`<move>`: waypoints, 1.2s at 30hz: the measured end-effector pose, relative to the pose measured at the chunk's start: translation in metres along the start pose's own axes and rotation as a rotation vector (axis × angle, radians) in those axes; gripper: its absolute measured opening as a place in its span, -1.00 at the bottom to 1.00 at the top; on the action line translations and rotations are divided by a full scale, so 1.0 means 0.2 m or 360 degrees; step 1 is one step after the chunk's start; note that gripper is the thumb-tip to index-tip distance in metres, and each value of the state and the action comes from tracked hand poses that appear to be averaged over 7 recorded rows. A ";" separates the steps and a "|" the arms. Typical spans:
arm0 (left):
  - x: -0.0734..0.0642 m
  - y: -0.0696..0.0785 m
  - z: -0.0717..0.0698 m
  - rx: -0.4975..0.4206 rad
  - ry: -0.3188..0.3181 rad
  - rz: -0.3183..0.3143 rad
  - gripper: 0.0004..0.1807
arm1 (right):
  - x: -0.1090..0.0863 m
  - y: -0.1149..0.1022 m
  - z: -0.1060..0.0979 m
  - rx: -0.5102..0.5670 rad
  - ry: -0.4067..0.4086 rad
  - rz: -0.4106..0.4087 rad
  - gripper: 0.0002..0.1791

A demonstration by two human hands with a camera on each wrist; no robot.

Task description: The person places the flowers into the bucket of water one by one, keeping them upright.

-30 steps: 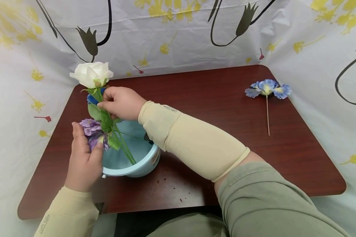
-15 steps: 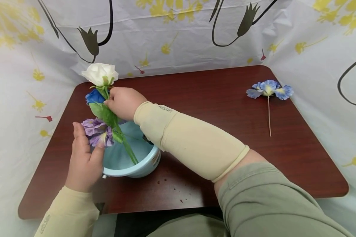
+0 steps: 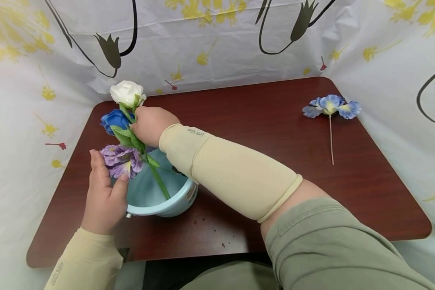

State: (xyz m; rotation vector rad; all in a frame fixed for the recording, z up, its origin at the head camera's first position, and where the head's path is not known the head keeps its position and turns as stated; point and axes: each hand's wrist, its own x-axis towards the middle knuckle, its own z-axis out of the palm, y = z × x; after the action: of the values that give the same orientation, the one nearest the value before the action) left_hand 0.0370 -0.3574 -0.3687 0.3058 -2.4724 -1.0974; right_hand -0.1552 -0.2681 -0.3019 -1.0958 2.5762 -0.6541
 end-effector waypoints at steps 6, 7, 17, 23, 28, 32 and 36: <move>0.01 0.02 -0.01 0.0001 0.0001 0.0003 -0.12 | -0.02 0.00 -0.03 0.0157 0.0107 -0.0021 -0.71; 0.02 0.02 -0.01 0.0001 0.0004 0.0008 -0.11 | -0.02 0.00 -0.04 0.0173 0.0134 -0.0032 -0.71; 0.03 0.07 0.00 -0.0037 0.0024 0.0049 -0.12 | -0.08 0.01 -0.11 0.0338 0.0356 -0.0089 -0.71; 0.02 0.06 0.01 -0.0045 0.0016 0.0038 -0.13 | -0.13 0.03 -0.11 0.0703 0.0601 -0.0182 -0.74; -0.02 0.02 0.01 -0.0029 -0.0006 -0.0009 -0.14 | -0.14 0.03 -0.07 0.0929 0.0749 -0.0323 -0.74; -0.04 0.00 0.01 -0.0019 -0.0024 -0.0035 -0.14 | -0.15 0.01 -0.07 0.1064 0.0793 -0.0371 -0.73; -0.05 -0.02 0.00 0.0017 0.0014 -0.0018 -0.13 | -0.21 -0.07 -0.15 0.1346 0.0802 -0.0505 -0.74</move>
State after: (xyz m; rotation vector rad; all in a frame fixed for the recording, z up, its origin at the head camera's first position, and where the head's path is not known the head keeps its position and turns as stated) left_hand 0.0457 -0.3567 -0.3745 0.3272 -2.4727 -1.0851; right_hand -0.1299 -0.2364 -0.2670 -1.1015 2.0329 -2.0667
